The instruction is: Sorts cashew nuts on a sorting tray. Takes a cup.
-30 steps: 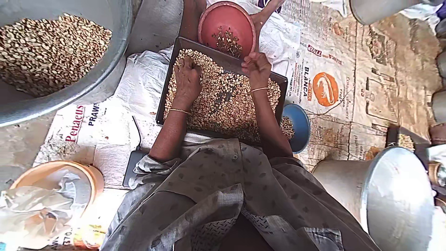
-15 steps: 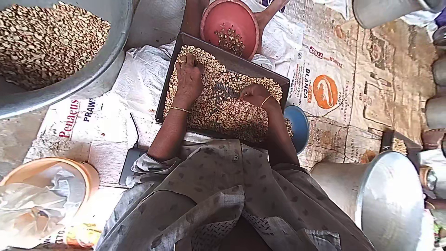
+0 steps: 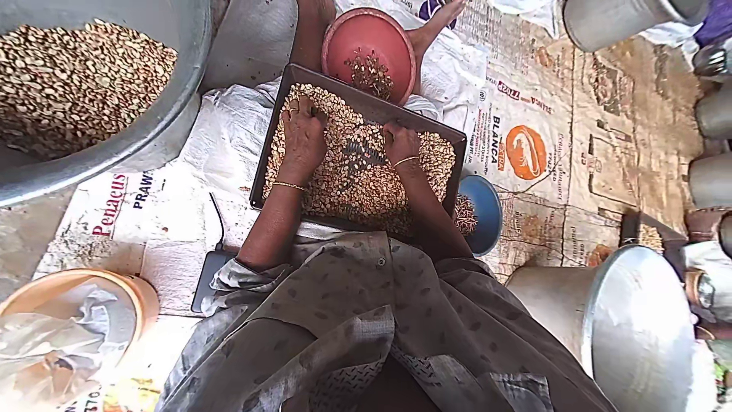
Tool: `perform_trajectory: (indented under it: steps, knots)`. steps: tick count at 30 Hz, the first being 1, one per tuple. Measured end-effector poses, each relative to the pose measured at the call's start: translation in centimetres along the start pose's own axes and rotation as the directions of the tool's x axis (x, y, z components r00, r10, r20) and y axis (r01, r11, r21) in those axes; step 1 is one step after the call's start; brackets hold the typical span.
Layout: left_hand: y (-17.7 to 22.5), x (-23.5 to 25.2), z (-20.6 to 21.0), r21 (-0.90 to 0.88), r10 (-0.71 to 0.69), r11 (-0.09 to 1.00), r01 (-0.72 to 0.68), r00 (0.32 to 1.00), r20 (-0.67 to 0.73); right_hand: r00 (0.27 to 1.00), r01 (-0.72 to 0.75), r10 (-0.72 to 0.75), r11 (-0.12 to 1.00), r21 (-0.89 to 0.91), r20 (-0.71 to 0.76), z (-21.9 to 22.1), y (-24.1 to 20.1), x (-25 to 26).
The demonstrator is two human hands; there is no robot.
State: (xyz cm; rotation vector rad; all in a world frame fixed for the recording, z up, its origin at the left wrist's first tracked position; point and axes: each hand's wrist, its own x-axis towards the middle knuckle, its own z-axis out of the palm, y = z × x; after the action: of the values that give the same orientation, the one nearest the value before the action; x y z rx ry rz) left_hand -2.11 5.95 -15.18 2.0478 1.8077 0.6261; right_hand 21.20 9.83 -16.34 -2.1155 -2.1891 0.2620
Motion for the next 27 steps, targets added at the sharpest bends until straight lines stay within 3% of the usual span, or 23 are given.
perform_trajectory:
  steps: [13, 17, 19, 20, 21, 22, 23, 24, 25, 27]
  knots:
    - [0.0, -0.2, -0.2, -0.001, -0.018, 1.000, 0.018, 1.000, 0.024, 0.991, -0.072, 0.089, 0.985, -0.156, 0.102, -0.4, -2.5, 0.1]
    - [0.0, -0.1, -0.3, -0.007, -0.009, 1.000, 0.009, 1.000, 0.019, 0.977, -0.041, 0.056, 0.996, -0.078, 0.204, -1.8, -1.5, -0.1]
    - [0.0, 0.0, -0.2, -0.003, -0.017, 1.000, 0.017, 0.999, 0.028, 0.981, -0.011, -0.019, 0.988, 0.156, 0.191, -2.7, -0.2, 0.2]
    - [0.0, 0.0, -0.2, 0.001, -0.020, 1.000, 0.019, 0.999, 0.033, 0.995, -0.007, -0.031, 0.924, 0.383, 0.091, -2.9, 0.5, 0.3]
    - [-0.1, 0.0, -0.1, -0.001, -0.019, 1.000, 0.019, 0.999, 0.030, 0.999, -0.001, 0.026, 0.757, 0.653, -0.029, -3.2, 0.8, 0.4]
    - [-0.1, 0.0, -0.1, -0.003, -0.019, 1.000, 0.019, 0.999, 0.026, 0.987, 0.003, 0.139, 0.505, 0.863, -0.085, -4.0, 0.7, 0.7]
    - [0.0, 0.0, -0.1, -0.008, -0.022, 1.000, 0.022, 0.999, 0.027, 0.972, -0.016, 0.229, 0.255, 0.967, -0.044, -5.0, 0.4, 0.9]
    - [0.0, 0.0, -0.1, -0.010, -0.026, 1.000, 0.027, 0.999, 0.028, 0.966, -0.037, 0.260, 0.088, 0.995, 0.013, -5.8, 0.1, 1.0]
    - [0.0, -0.1, 0.0, -0.011, -0.026, 1.000, 0.026, 0.999, 0.031, 0.969, -0.047, 0.243, 0.042, 0.998, 0.036, -5.9, -0.4, 0.6]
    - [-0.2, 0.2, -0.1, 0.000, -0.021, 1.000, 0.021, 0.999, 0.026, 0.999, -0.033, 0.046, 0.203, 0.979, 0.024, -4.9, -2.1, -1.7]
